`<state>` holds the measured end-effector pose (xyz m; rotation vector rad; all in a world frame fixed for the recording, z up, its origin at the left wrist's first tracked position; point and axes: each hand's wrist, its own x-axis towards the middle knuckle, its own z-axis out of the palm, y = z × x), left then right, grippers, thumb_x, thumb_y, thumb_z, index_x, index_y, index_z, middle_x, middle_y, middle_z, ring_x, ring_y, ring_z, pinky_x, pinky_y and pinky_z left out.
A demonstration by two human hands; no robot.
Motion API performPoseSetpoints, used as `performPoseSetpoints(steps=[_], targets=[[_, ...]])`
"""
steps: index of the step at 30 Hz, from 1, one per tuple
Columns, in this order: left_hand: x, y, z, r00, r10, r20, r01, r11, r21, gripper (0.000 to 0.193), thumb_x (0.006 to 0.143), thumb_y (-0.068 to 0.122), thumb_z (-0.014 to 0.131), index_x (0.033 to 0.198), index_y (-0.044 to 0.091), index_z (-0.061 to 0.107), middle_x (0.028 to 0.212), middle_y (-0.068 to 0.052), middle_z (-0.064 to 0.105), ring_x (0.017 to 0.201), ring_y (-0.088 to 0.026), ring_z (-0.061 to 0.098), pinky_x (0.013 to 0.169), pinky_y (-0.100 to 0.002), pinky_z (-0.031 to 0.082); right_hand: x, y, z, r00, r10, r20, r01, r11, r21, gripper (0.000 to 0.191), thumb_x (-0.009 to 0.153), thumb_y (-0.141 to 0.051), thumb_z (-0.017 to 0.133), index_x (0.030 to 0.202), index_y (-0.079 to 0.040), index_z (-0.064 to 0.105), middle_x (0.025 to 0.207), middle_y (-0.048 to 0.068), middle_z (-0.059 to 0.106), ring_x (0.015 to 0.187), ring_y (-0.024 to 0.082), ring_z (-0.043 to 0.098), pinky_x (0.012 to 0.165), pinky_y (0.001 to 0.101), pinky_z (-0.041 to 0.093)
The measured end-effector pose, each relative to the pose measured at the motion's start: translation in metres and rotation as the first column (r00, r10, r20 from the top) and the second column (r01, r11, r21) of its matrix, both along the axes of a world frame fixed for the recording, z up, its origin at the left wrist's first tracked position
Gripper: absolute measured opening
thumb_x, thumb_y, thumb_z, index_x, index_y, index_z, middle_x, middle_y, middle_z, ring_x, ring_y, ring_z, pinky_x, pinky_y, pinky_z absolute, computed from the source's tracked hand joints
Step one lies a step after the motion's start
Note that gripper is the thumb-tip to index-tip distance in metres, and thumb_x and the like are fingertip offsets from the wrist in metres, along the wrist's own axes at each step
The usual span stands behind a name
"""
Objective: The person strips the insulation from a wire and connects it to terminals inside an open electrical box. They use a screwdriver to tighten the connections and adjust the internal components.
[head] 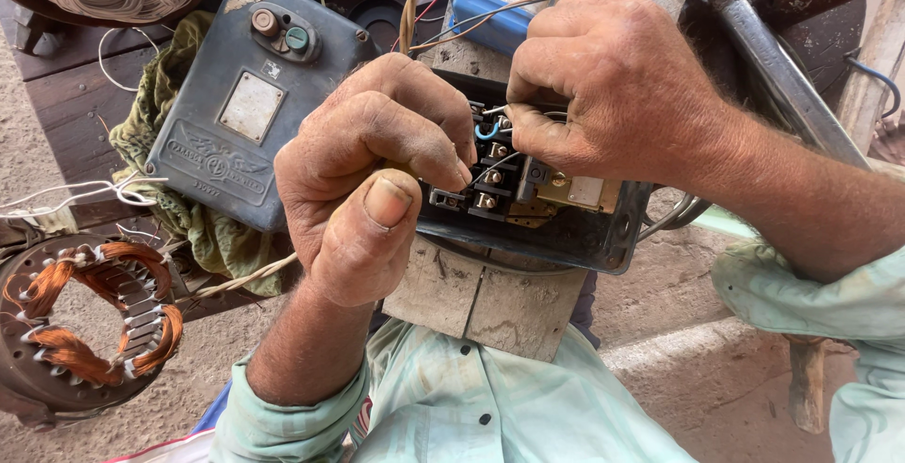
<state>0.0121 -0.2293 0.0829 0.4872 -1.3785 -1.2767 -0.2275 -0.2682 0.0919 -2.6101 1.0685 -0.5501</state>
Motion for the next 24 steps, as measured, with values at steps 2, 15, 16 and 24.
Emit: performPoseSetpoints(steps=[2, 15, 16, 24], targets=[[-0.0001, 0.0000, -0.0003, 1.000, -0.003, -0.002, 0.003, 1.000, 0.003, 0.045, 0.108, 0.047, 0.062, 0.095, 0.004, 0.068, 0.090, -0.011, 0.065, 0.077, -0.012, 0.059, 0.066, -0.024, 0.042, -0.0005, 0.0012, 0.0008, 1.000, -0.006, -0.005, 0.006, 1.000, -0.010, 0.017, 0.082, -0.016, 0.079, 0.081, -0.007, 0.066, 0.079, 0.009, 0.060, 0.081, 0.031, 0.063, 0.075, 0.0457, 0.052], [-0.0024, 0.0021, -0.0007, 1.000, 0.000, -0.001, 0.000, 1.000, -0.001, 0.043, 0.108, 0.045, 0.062, 0.095, 0.004, 0.069, 0.090, -0.011, 0.066, 0.077, -0.012, 0.058, 0.067, -0.024, 0.043, -0.0036, 0.0046, -0.0025, 0.999, -0.017, -0.030, 0.017, 1.000, -0.013, 0.016, 0.081, -0.019, 0.078, 0.080, -0.007, 0.067, 0.079, 0.009, 0.062, 0.080, 0.030, 0.065, 0.074, 0.0448, 0.053], [-0.0023, 0.0021, -0.0008, 1.000, -0.001, -0.003, 0.001, 1.000, -0.001, 0.043, 0.108, 0.045, 0.062, 0.095, 0.004, 0.069, 0.090, -0.011, 0.066, 0.077, -0.012, 0.059, 0.067, -0.024, 0.043, -0.0032, 0.0046, -0.0024, 0.999, -0.021, -0.036, 0.021, 1.000, -0.009, 0.016, 0.080, -0.019, 0.077, 0.080, -0.007, 0.067, 0.078, 0.009, 0.063, 0.079, 0.030, 0.065, 0.073, 0.0448, 0.053], [0.0001, 0.0011, -0.0015, 1.000, -0.011, 0.000, 0.011, 1.000, 0.000, 0.045, 0.109, 0.047, 0.063, 0.095, 0.004, 0.069, 0.090, -0.011, 0.066, 0.078, -0.012, 0.059, 0.067, -0.024, 0.044, 0.0008, 0.0023, -0.0026, 0.999, -0.018, -0.028, 0.018, 1.000, -0.013, 0.016, 0.082, -0.017, 0.078, 0.079, -0.007, 0.066, 0.078, 0.009, 0.062, 0.080, 0.030, 0.064, 0.073, 0.0451, 0.053]])
